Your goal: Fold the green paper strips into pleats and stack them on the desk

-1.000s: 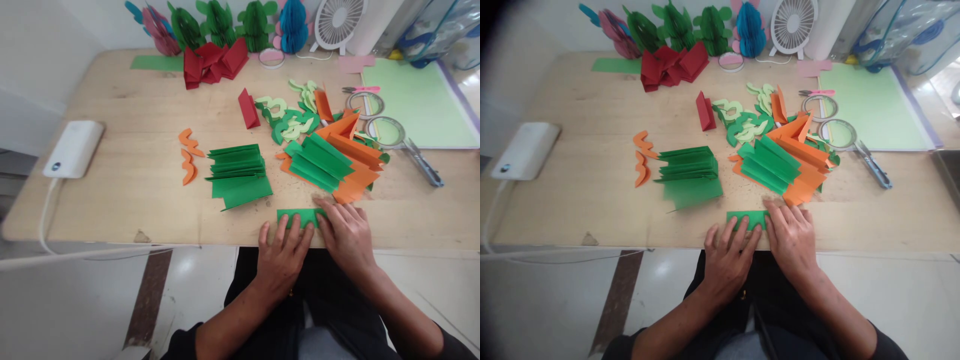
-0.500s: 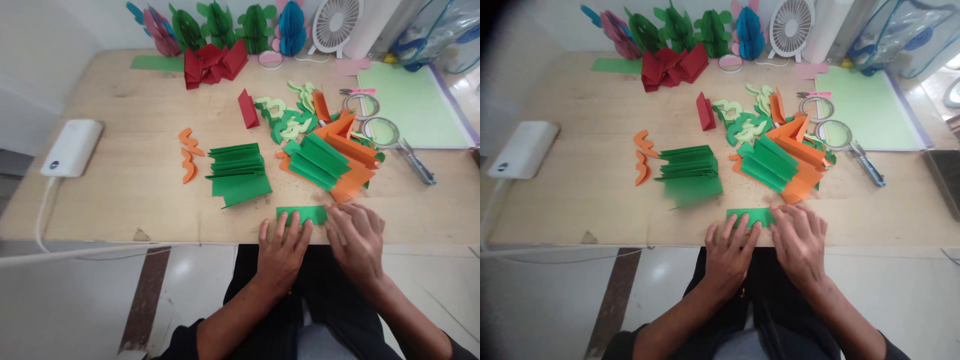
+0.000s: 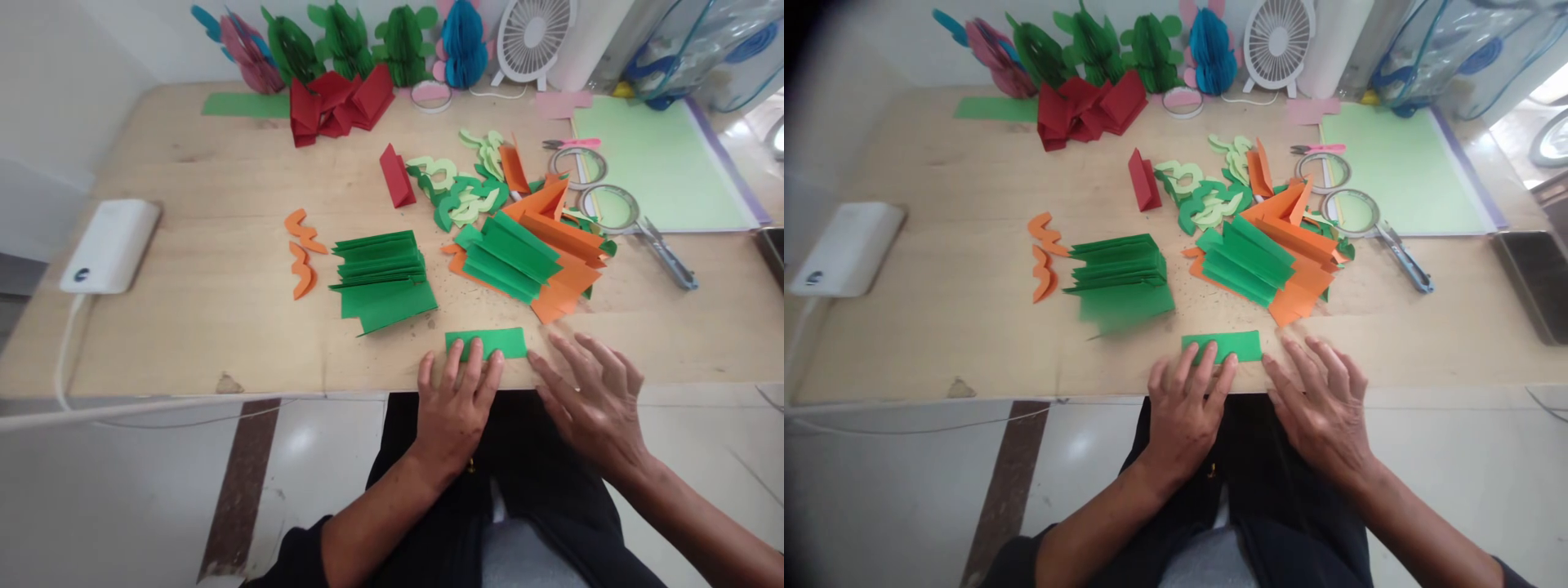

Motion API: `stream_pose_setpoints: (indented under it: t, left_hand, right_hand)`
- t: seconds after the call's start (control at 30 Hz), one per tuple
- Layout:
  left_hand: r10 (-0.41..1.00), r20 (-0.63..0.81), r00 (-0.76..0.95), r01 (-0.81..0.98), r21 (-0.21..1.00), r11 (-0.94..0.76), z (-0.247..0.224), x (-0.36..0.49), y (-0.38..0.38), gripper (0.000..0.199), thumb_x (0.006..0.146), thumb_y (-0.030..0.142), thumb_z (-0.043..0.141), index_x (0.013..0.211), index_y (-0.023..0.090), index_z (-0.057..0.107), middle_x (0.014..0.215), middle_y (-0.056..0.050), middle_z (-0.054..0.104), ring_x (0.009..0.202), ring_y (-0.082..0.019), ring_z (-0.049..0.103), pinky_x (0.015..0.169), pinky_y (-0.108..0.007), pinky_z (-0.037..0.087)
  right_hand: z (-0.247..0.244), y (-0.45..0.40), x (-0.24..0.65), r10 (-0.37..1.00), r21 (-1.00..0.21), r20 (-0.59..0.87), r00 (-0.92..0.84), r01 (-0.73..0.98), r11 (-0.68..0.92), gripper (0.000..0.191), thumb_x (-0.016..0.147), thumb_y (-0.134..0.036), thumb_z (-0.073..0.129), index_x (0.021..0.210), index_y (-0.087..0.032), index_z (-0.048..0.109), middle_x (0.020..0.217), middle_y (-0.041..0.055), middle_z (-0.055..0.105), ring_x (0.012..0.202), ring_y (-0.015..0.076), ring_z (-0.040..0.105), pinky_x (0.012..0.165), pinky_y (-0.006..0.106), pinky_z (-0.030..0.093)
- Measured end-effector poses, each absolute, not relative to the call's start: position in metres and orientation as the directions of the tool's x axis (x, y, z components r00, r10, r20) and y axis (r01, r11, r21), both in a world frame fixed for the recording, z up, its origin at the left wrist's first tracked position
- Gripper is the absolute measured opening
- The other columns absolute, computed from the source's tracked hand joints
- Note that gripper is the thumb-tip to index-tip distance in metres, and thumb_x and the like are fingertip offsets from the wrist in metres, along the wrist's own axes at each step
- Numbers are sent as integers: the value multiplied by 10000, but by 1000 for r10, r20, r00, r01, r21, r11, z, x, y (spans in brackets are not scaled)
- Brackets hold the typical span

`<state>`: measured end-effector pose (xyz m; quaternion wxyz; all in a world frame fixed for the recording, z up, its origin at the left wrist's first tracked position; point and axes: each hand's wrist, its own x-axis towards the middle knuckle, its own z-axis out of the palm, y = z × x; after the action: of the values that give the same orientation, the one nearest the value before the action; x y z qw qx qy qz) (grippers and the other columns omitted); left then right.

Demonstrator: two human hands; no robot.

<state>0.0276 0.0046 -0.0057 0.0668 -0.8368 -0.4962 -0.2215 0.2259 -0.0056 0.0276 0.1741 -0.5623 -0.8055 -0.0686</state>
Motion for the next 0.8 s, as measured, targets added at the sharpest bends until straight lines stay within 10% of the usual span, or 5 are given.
stream_pose_setpoints:
  t: [0.6, 0.8]
  left_hand:
    - [826, 347, 443, 877, 24, -480, -3, -23, -3, 430, 898, 133, 529, 1328, 149, 533, 1386, -129, 553, 1323, -336, 447, 1095, -542, 285]
    - [872, 305, 384, 855, 238, -460, 5, -30, -10, 508, 874, 106, 496, 1379, 138, 453, 1416, -141, 517, 1371, -324, 384, 1108, -558, 289]
  right_hand:
    - [23, -1, 206, 866, -126, 354, -354, 899, 419, 362, 880, -279, 611, 1233, -201, 597, 1334, 123, 585, 1276, 327, 457, 1051, 503, 322]
    - [29, 12, 203, 856, -147, 366, -365, 885, 441, 319, 909, -271, 562, 1219, -202, 590, 1243, 99, 633, 1183, 297, 509, 982, 465, 350]
